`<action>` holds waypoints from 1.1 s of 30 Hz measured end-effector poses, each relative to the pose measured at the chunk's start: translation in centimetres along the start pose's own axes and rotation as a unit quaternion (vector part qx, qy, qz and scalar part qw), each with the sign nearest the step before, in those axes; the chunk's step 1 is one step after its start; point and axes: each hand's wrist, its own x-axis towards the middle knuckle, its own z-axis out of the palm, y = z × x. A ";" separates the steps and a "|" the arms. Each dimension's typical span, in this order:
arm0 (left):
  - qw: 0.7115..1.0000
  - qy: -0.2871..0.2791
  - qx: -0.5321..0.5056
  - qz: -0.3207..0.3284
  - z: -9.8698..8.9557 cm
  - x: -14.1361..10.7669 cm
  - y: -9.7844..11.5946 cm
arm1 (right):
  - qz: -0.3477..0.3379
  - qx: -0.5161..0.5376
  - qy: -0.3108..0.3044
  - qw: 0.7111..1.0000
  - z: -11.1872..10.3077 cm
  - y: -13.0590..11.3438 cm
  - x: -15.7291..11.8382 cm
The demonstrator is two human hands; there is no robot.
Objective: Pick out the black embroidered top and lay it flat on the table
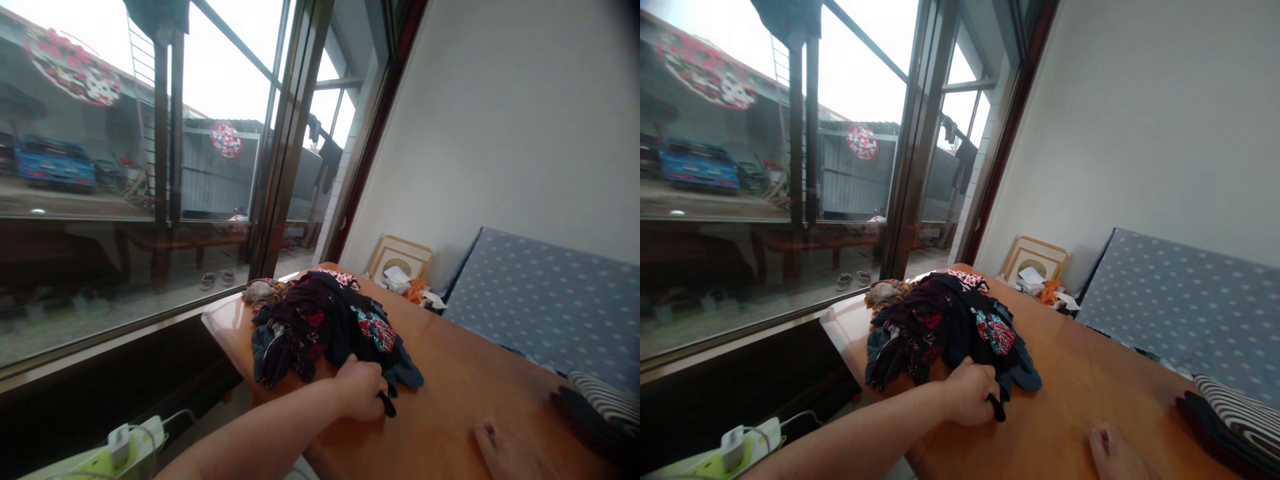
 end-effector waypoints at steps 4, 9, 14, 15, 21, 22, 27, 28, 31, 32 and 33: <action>0.998 -0.038 0.007 0.045 -0.5 -0.4 2.0 | 0.026 -0.022 -0.009 0.999 0.3 0.0 0.4; 0.995 -0.017 -0.067 0.078 -0.7 0.1 2.4 | 0.045 -0.052 -0.011 0.998 0.2 -0.8 0.4; 0.974 0.208 -0.087 -0.022 -1.7 1.7 0.7 | 0.048 -0.057 0.001 0.997 0.1 -1.0 0.4; 0.962 0.256 -0.070 -0.060 -2.0 2.2 0.2 | 0.054 -0.057 -0.001 0.997 0.2 -1.0 0.4; 0.967 0.197 0.004 -0.160 -1.6 4.6 -2.2 | 0.057 -0.057 0.003 0.997 0.1 -1.2 0.6; 0.976 0.165 0.011 -0.144 -1.3 4.9 -2.2 | 0.059 -0.058 0.003 0.997 0.0 -1.3 0.5; 0.989 0.135 0.027 -0.047 -0.2 5.1 0.5 | 0.066 -0.061 -0.002 0.996 -0.2 -1.7 0.4; 0.991 0.132 0.032 -0.013 0.1 4.8 1.4 | 0.067 -0.063 -0.003 0.996 -0.3 -1.8 0.4; 0.988 0.107 0.051 0.094 1.1 3.7 4.4 | 0.070 -0.071 -0.004 0.995 -0.4 -1.9 0.3; 0.986 0.095 0.057 0.122 1.4 3.3 5.3 | 0.069 -0.072 -0.004 0.995 -0.4 -1.9 0.3; 0.984 0.084 0.064 0.146 1.7 3.0 6.2 | 0.068 -0.074 -0.004 0.995 -0.4 -1.9 0.3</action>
